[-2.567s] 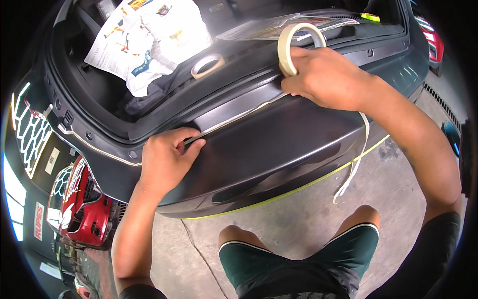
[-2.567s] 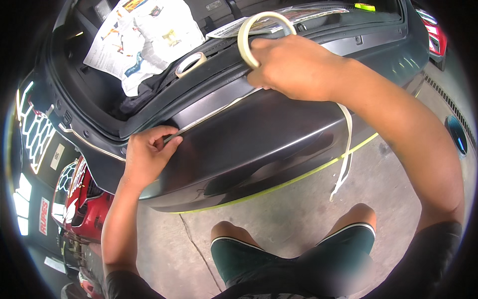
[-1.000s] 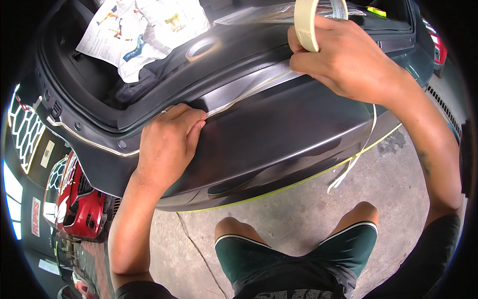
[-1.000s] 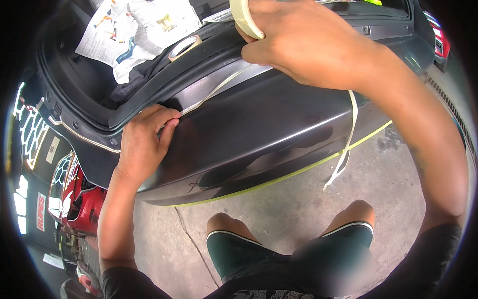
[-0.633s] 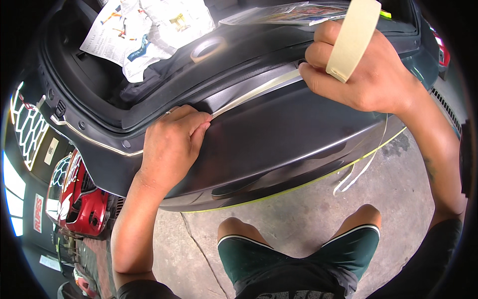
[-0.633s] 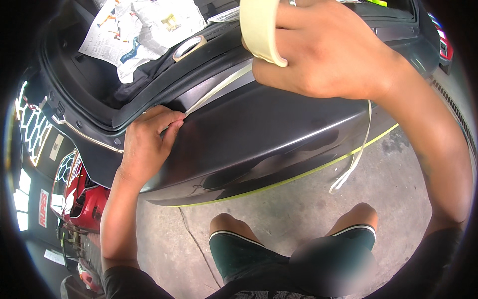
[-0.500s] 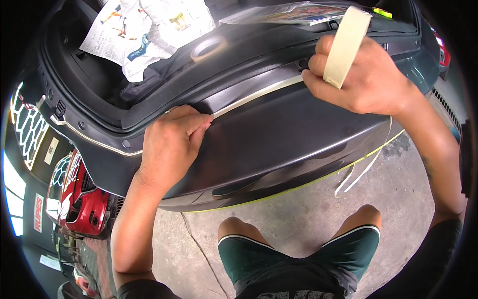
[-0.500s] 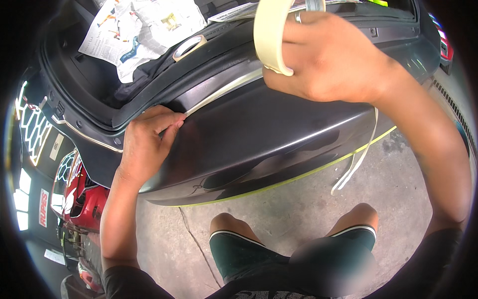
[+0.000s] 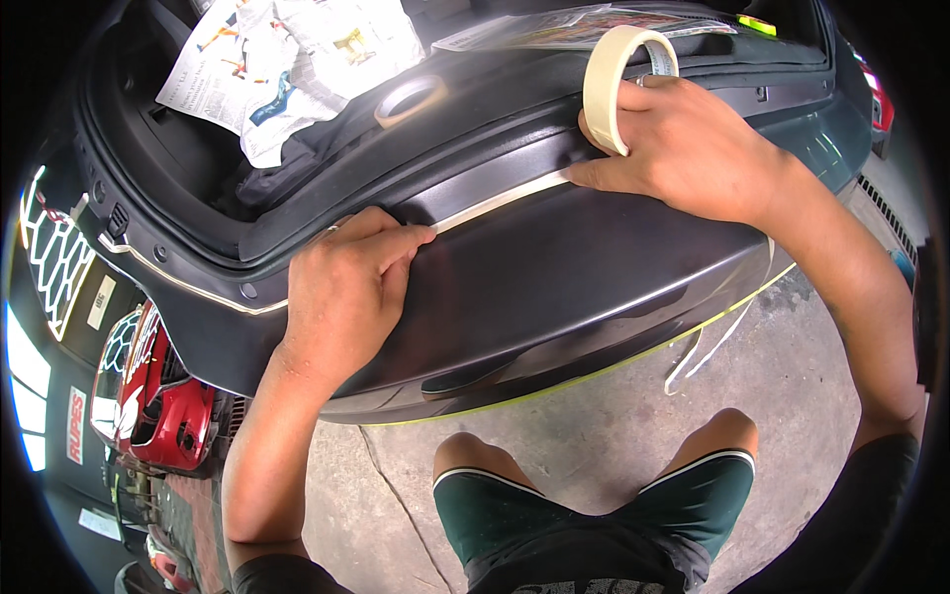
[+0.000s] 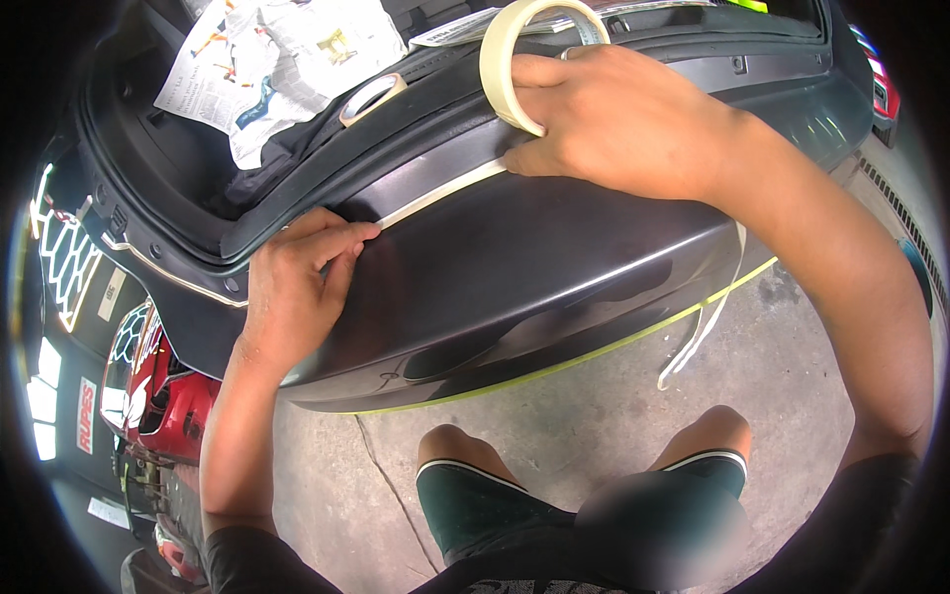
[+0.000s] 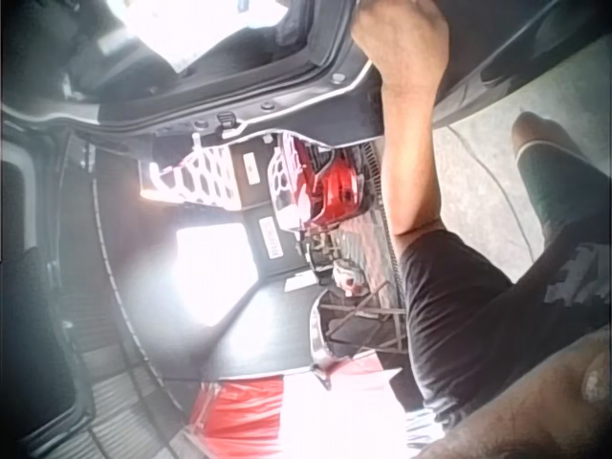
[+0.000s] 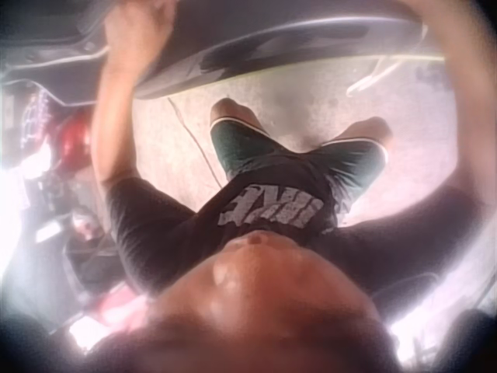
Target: The person applies masking tape along the edge of a car's trunk lid. They carefully align the tape with the trim line, smoothing it down with their fingers to ensure adhesion. The person continues this process along the perimeter of the trunk, handling the tape roll and the car surface directly.
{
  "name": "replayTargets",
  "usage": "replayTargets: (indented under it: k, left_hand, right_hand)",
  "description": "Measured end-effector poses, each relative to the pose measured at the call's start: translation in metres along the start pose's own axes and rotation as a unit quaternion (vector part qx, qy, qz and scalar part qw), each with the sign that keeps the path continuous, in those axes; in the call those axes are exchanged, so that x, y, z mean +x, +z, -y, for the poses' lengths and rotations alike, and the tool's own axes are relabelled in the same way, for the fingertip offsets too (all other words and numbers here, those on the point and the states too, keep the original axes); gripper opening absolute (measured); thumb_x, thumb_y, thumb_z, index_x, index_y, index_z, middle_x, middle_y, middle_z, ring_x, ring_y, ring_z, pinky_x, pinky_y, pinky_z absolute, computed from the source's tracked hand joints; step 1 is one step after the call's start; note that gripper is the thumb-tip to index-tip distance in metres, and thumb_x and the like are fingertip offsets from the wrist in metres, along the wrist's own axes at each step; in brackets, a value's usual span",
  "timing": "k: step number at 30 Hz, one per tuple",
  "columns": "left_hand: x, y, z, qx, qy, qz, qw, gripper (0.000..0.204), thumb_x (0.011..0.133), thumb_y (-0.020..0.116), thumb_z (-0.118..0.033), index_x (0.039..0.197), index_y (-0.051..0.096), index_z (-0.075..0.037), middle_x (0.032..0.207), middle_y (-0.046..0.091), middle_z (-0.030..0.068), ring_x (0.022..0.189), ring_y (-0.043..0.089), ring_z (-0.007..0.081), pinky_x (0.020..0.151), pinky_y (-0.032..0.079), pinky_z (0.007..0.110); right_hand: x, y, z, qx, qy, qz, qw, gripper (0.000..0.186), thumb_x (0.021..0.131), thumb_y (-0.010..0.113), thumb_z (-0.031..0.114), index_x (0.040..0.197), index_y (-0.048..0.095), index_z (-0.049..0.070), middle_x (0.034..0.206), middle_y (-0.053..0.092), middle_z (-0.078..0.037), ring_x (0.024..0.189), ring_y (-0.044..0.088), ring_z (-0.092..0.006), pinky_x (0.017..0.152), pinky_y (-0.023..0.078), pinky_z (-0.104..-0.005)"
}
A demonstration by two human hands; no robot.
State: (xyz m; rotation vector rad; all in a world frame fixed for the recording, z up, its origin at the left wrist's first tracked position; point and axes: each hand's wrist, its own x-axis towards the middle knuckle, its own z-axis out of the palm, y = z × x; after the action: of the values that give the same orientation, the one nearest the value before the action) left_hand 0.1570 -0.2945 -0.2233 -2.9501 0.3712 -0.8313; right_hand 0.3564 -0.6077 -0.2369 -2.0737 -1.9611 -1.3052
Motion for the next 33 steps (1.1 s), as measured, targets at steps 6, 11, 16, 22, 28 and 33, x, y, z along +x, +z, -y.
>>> replayTargets:
  k: [6,11,16,22,28,33]
  left_hand:
    - [0.006,0.009,-0.009,0.002,0.014,-0.040,0.999,0.022,0.100,0.078,0.003,0.115,0.089,-0.007,0.099,0.079,0.0119,0.076,0.076,0.0297,0.071,0.058,0.040]
    - [0.008,0.009,-0.016,0.017,-0.020,-0.035,0.999,0.019,0.099,0.078,0.000,0.111,0.089,-0.009,0.095,0.077,0.0105,0.075,0.075,0.0312,0.070,0.058,0.042]
    - [0.018,0.012,-0.028,0.021,-0.005,-0.030,0.999,0.019,0.099,0.076,-0.002,0.111,0.089,-0.009,0.092,0.075,0.0106,0.071,0.073,0.0298,0.068,0.055,0.042]
    - [0.038,0.022,-0.044,0.013,-0.022,-0.002,1.000,0.020,0.100,0.070,-0.006,0.111,0.088,-0.009,0.096,0.079,0.0126,0.079,0.076,0.0354,0.075,0.058,0.048]
    - [0.045,0.019,-0.044,0.059,-0.004,-0.006,0.998,0.024,0.100,0.068,-0.009,0.112,0.088,-0.009,0.091,0.081,0.0168,0.083,0.078,0.0368,0.078,0.059,0.049]
    - [0.025,-0.008,-0.037,0.043,-0.107,0.058,0.992,0.027,0.100,0.066,-0.012,0.113,0.089,-0.009,0.085,0.078,0.0194,0.078,0.076,0.0395,0.078,0.058,0.050]
  right_hand:
    - [0.005,-0.005,-0.004,0.057,0.021,0.019,0.998,0.026,0.091,0.077,0.012,0.113,0.090,0.014,0.113,0.076,-0.009,0.112,0.077,-0.0284,0.090,0.064,-0.0429]
    - [0.011,-0.008,-0.001,0.059,0.027,0.044,0.997,0.026,0.091,0.077,0.011,0.113,0.090,0.015,0.106,0.079,-0.006,0.124,0.072,-0.0253,0.093,0.063,-0.0416]
    - [0.012,-0.005,-0.001,0.031,-0.003,0.018,0.999,0.030,0.090,0.076,0.014,0.117,0.091,0.012,0.105,0.078,-0.008,0.119,0.073,-0.0259,0.089,0.063,-0.0419]
    - [0.012,-0.005,-0.003,0.030,-0.005,0.027,0.999,0.033,0.090,0.075,0.015,0.119,0.091,0.012,0.099,0.077,-0.010,0.119,0.073,-0.0264,0.087,0.063,-0.0427]
    - [0.013,-0.011,-0.001,0.039,0.022,0.070,0.997,0.030,0.091,0.078,0.010,0.118,0.090,0.014,0.105,0.080,-0.006,0.125,0.070,-0.0254,0.094,0.064,-0.0411]
    - [0.011,-0.010,-0.001,0.038,0.026,0.067,0.997,0.034,0.089,0.079,0.006,0.120,0.090,0.014,0.106,0.080,-0.007,0.126,0.070,-0.0268,0.095,0.064,-0.0430]
